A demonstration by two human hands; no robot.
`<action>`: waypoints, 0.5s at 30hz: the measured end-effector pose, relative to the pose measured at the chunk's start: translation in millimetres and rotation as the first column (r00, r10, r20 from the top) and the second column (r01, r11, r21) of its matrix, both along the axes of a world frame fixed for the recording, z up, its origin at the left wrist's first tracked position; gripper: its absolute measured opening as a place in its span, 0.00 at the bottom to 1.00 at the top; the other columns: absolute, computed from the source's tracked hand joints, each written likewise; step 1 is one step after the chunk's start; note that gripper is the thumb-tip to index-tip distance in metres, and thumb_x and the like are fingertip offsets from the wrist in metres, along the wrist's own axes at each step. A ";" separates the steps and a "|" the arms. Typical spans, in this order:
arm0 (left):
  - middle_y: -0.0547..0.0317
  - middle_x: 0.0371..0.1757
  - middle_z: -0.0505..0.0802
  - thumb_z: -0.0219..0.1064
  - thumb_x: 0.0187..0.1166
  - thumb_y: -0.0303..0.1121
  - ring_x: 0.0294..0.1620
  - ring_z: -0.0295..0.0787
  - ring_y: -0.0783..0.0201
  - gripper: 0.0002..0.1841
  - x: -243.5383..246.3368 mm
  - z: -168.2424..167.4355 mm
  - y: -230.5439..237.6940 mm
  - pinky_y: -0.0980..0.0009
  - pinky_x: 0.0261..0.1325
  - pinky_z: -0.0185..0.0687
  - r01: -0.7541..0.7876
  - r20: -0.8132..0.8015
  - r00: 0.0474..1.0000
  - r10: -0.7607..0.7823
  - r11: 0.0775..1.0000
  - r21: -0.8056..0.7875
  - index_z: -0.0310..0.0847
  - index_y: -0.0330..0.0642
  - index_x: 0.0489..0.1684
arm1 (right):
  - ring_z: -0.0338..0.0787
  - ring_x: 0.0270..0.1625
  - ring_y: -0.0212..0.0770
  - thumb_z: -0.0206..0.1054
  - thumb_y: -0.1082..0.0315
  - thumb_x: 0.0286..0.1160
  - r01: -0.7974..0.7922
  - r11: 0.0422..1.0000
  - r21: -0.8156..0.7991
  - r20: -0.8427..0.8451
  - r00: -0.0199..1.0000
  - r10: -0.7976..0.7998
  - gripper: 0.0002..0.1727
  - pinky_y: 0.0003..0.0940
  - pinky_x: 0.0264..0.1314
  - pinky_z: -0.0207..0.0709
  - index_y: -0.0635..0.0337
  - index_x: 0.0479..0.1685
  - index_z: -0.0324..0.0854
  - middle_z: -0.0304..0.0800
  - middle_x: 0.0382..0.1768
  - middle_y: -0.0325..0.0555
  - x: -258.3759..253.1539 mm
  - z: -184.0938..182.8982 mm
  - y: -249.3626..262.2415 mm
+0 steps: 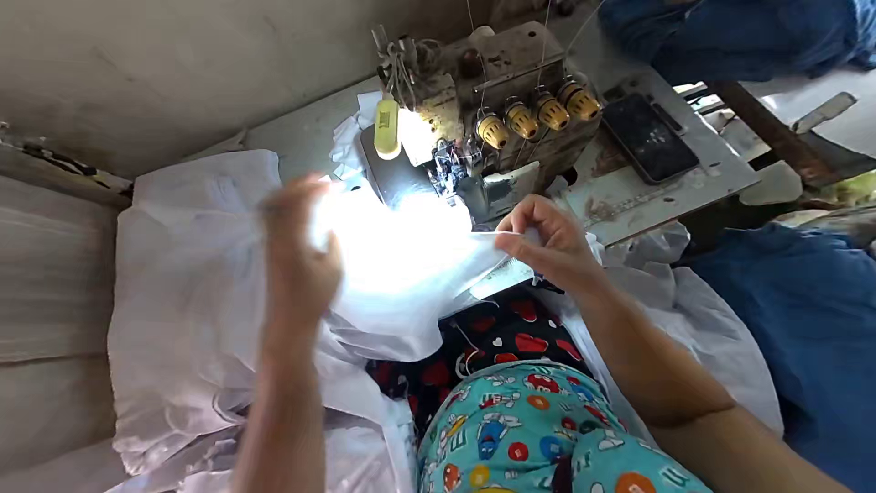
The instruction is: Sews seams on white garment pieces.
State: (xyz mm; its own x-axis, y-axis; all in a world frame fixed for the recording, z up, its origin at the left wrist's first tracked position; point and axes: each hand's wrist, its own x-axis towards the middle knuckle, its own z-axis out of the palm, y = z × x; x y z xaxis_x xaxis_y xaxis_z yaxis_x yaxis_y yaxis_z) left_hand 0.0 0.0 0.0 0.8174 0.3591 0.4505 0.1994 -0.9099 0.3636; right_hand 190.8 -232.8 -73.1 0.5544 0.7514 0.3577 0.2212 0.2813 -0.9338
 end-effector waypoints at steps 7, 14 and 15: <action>0.62 0.38 0.90 0.65 0.75 0.29 0.35 0.85 0.77 0.15 57.2 -19.1 -84.4 0.78 0.40 0.84 0.384 0.016 0.892 -0.451 0.741 -0.551 0.82 0.37 0.58 | 0.86 0.35 0.20 0.74 0.75 0.65 -0.155 0.986 0.057 -0.127 0.979 0.161 0.15 0.15 0.36 0.82 0.47 0.41 0.74 0.87 0.35 0.27 5.7 20.2 -8.9; 0.69 0.30 0.87 0.64 0.84 0.31 0.27 0.81 0.83 0.05 49.8 -14.5 -82.8 0.87 0.33 0.79 0.361 0.057 0.915 -0.399 0.751 -0.553 0.84 0.39 0.44 | 0.90 0.39 0.23 0.75 0.77 0.66 -0.137 0.981 0.134 -0.164 0.974 0.158 0.16 0.18 0.46 0.87 0.48 0.46 0.77 0.90 0.40 0.30 7.8 17.6 -15.9; 0.68 0.31 0.86 0.66 0.83 0.33 0.27 0.79 0.82 0.07 49.0 -15.0 -84.2 0.87 0.31 0.77 0.361 0.051 0.911 -0.410 0.729 -0.582 0.82 0.39 0.45 | 0.90 0.40 0.23 0.76 0.76 0.66 -0.135 0.981 0.138 -0.153 0.976 0.156 0.16 0.19 0.46 0.87 0.49 0.47 0.77 0.90 0.42 0.30 6.0 17.3 -15.1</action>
